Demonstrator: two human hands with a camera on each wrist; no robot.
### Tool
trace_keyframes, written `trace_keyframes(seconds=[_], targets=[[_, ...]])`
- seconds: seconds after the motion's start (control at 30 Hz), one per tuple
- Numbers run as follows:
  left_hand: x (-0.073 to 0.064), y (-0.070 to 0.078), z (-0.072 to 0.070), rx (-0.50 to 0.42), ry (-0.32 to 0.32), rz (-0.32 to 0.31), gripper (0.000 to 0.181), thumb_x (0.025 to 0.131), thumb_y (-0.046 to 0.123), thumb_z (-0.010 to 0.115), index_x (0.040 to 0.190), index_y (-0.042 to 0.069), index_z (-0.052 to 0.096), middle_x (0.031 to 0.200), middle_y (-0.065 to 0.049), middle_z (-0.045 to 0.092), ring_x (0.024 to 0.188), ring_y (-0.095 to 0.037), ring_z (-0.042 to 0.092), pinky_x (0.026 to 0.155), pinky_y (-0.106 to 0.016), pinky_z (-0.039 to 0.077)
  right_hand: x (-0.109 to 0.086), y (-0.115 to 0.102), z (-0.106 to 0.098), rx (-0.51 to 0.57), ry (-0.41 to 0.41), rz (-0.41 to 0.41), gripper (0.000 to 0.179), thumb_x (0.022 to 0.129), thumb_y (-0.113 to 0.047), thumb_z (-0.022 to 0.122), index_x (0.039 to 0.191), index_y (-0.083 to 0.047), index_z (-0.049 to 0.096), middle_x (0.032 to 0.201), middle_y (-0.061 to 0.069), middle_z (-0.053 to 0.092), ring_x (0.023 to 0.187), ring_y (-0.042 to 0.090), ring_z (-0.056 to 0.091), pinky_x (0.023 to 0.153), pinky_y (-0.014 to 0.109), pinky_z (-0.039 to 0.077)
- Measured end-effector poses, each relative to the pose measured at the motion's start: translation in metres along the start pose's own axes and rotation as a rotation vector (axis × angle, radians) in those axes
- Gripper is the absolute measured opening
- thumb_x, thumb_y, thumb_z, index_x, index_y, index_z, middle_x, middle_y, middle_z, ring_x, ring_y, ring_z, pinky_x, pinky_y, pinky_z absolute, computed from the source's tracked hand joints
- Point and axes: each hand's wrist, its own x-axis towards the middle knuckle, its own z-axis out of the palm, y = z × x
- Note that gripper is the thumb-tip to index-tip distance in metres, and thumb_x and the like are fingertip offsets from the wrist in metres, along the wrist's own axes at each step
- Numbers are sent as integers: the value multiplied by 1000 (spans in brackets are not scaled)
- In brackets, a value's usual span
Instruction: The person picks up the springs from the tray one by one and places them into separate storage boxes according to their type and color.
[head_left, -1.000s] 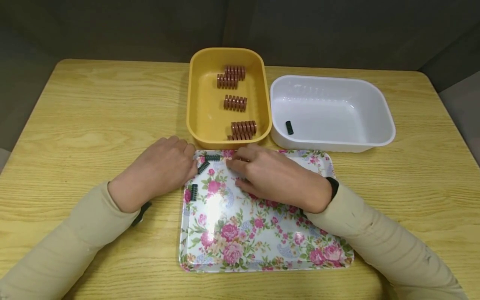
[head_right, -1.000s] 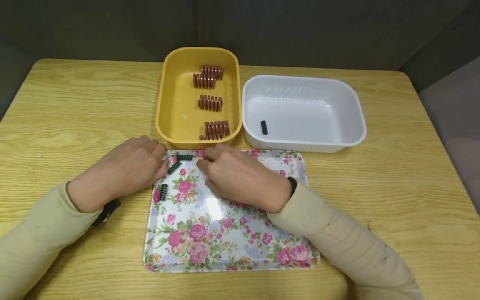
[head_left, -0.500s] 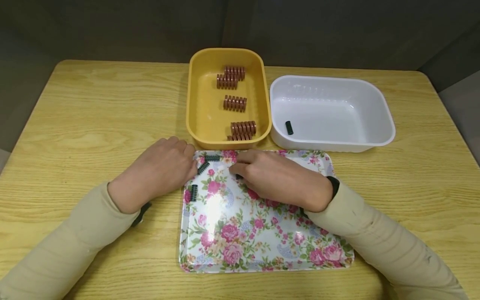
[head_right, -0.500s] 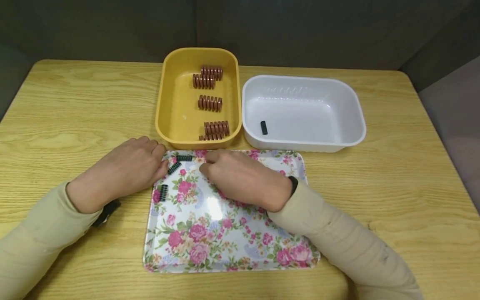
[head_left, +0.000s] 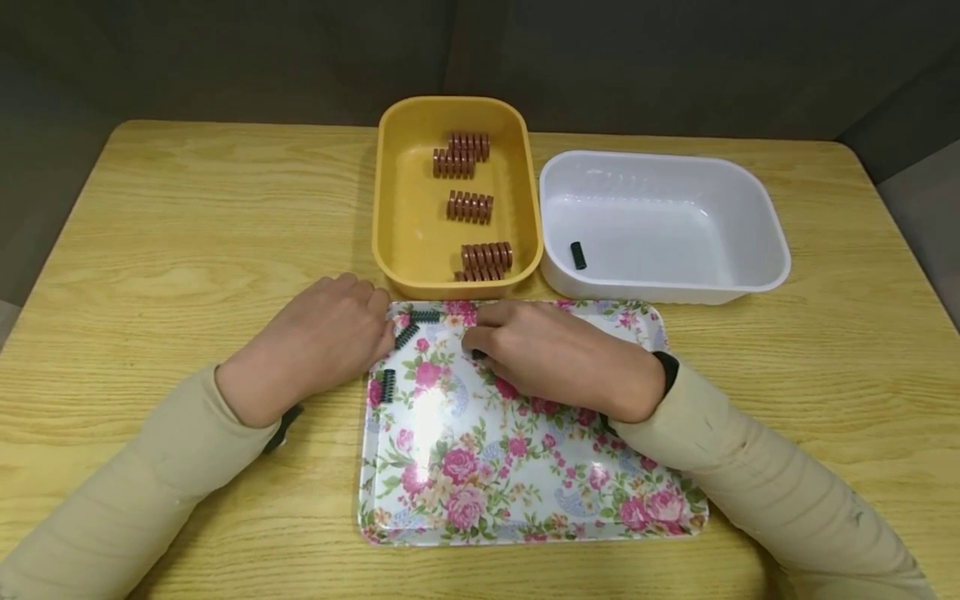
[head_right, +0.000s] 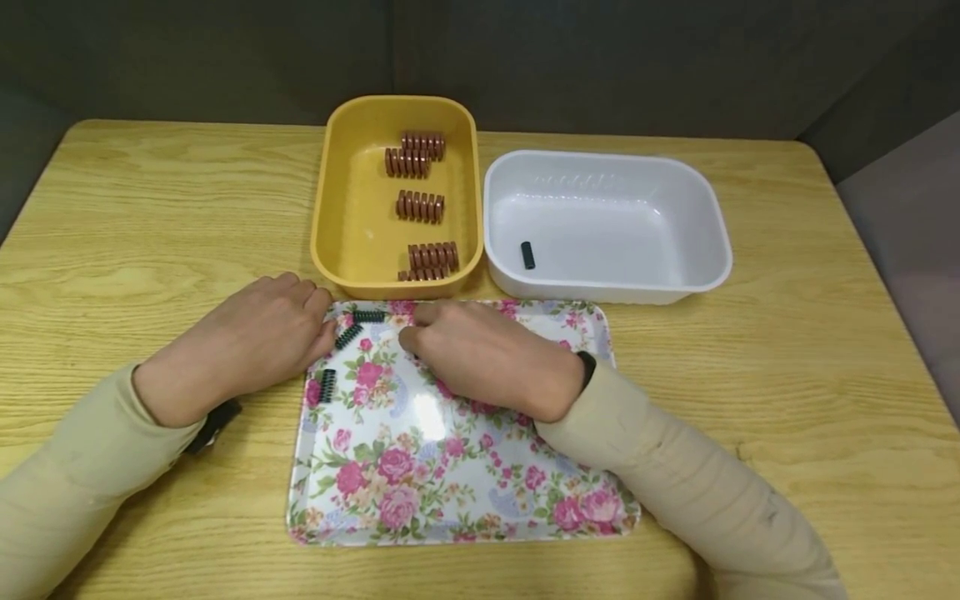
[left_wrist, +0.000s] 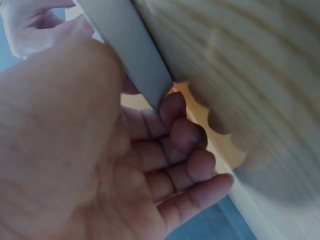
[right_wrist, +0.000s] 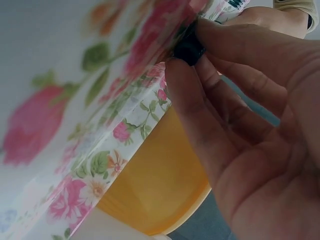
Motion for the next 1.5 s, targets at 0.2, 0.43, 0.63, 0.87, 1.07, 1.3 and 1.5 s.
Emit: trace_keyframes(seconds=[0.2,0.43,0.63,0.87,1.07,1.3,1.5], targets=[[-1,0,1,-9,16,0,29,103,22,53,81,4,56,75,-8,56,73,-26,53,65,-40,49,0,0,0,20,4,-6,14,96,-4,68,100,-13,77,88,3,66,72,11,61,60,22,51],[0,-1,0,-39,3,-13,29,103,23,52,83,3,57,77,-9,57,75,-27,55,68,-43,51,-1,0,-1,-39,13,-47,13,94,-5,70,95,-16,76,83,1,63,72,10,59,60,21,50],[1,-1,-1,-36,-16,-10,29,103,24,52,85,3,58,77,-8,57,75,-26,54,69,-42,51,-2,1,-1,-49,18,-54,15,95,-3,68,96,-16,76,84,0,64,73,9,59,61,20,49],[0,0,0,-27,-17,-8,29,103,24,52,84,3,58,77,-8,57,74,-25,53,68,-41,50,-3,-1,-4,-55,36,-62,16,94,-3,69,99,-16,77,86,1,66,75,10,61,63,21,51],[0,0,0,-14,-16,-8,29,104,23,52,84,4,57,76,-7,56,72,-24,52,66,-40,49,-5,-3,-8,-35,56,-55,16,94,-2,70,101,-15,77,87,0,67,77,9,63,65,21,53],[0,0,0,-9,2,-8,29,103,23,53,84,3,57,76,-8,56,71,-25,52,65,-40,49,-6,-3,-12,-55,66,-50,16,92,-3,71,101,-15,77,85,-1,67,76,9,63,65,22,54],[0,0,0,-4,-9,-7,29,103,23,52,85,2,58,77,-8,57,71,-24,51,65,-40,49,-9,-4,-17,-61,93,-45,13,91,-5,74,101,-13,77,87,0,66,75,9,61,66,22,55]])
